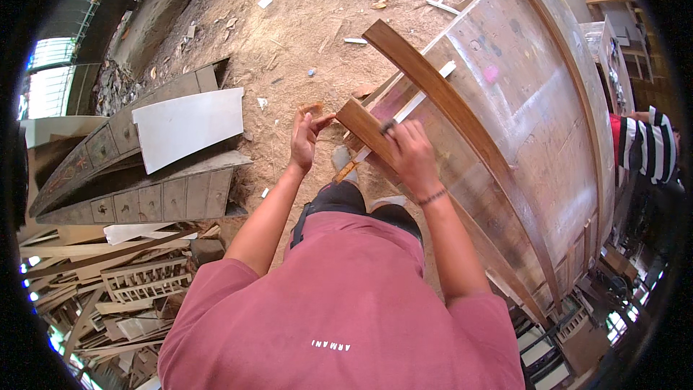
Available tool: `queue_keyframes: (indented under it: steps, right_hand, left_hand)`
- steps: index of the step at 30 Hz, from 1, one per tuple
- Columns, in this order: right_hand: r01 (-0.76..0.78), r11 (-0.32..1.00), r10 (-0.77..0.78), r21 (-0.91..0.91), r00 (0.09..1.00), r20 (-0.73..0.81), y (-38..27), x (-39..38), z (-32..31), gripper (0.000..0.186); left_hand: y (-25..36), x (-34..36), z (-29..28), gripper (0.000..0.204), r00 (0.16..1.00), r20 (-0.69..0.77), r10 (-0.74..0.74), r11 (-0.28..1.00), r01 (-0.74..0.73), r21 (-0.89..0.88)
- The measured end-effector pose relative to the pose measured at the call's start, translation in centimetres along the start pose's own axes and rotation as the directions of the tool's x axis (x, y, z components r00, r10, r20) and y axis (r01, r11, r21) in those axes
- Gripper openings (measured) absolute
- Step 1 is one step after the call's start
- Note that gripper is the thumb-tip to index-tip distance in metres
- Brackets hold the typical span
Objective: The person applies a liquid finish to long wooden boards using a small cloth pad held by hand, dipping the pad into a small container of finish as they work along the length of each board.
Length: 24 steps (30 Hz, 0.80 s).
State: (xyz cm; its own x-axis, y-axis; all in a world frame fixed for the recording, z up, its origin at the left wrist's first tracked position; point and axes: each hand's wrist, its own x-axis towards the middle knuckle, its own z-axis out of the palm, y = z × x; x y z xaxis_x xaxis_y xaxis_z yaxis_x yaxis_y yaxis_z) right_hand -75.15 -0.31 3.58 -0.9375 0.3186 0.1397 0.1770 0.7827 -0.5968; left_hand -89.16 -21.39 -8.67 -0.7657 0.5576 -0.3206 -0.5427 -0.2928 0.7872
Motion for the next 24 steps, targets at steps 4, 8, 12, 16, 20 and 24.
queue_keyframes:
  steps: [4, 8, 12, 16, 20, 24]
  right_hand:
    - [-0.025, 0.997, 0.033, -0.077, 0.994, 0.100, 1.9, -7.5, -2.6, 0.010]
    - [0.086, 0.992, -0.071, -0.092, 0.985, 0.156, 1.8, -8.0, -0.7, 0.011]
    - [0.126, 0.981, -0.112, -0.144, 0.989, 0.102, -0.3, -1.7, 3.7, 0.021]
    - [0.209, 0.970, -0.197, -0.123, 0.975, 0.098, -1.7, 6.2, 6.5, 0.022]
    - [0.135, 0.991, -0.135, -0.009, 0.991, 0.004, -0.7, 7.0, 5.9, 0.014]
    - [-0.039, 0.998, 0.033, -0.039, 0.990, -0.136, 1.5, -0.6, -0.3, 0.011]
  left_hand:
    - [0.3, 0.4, 0.4, 0.038, 1.000, 0.016, 0.017, 0.998, -0.018, 0.054]
    - [0.0, 0.6, 0.0, 0.038, 1.000, 0.004, 0.005, 0.995, -0.006, 0.101]
    - [-0.1, 1.1, -0.2, 0.036, 0.999, 0.032, 0.006, 0.995, -0.009, 0.098]
    - [-0.3, 1.4, 0.3, 0.037, 1.000, 0.015, -0.013, 0.996, 0.011, 0.084]
    - [0.1, 1.4, 0.5, 0.038, 1.000, 0.019, 0.008, 0.998, -0.009, 0.060]
    - [0.1, 1.2, -0.4, 0.036, 1.000, 0.021, 0.020, 0.997, -0.021, 0.072]
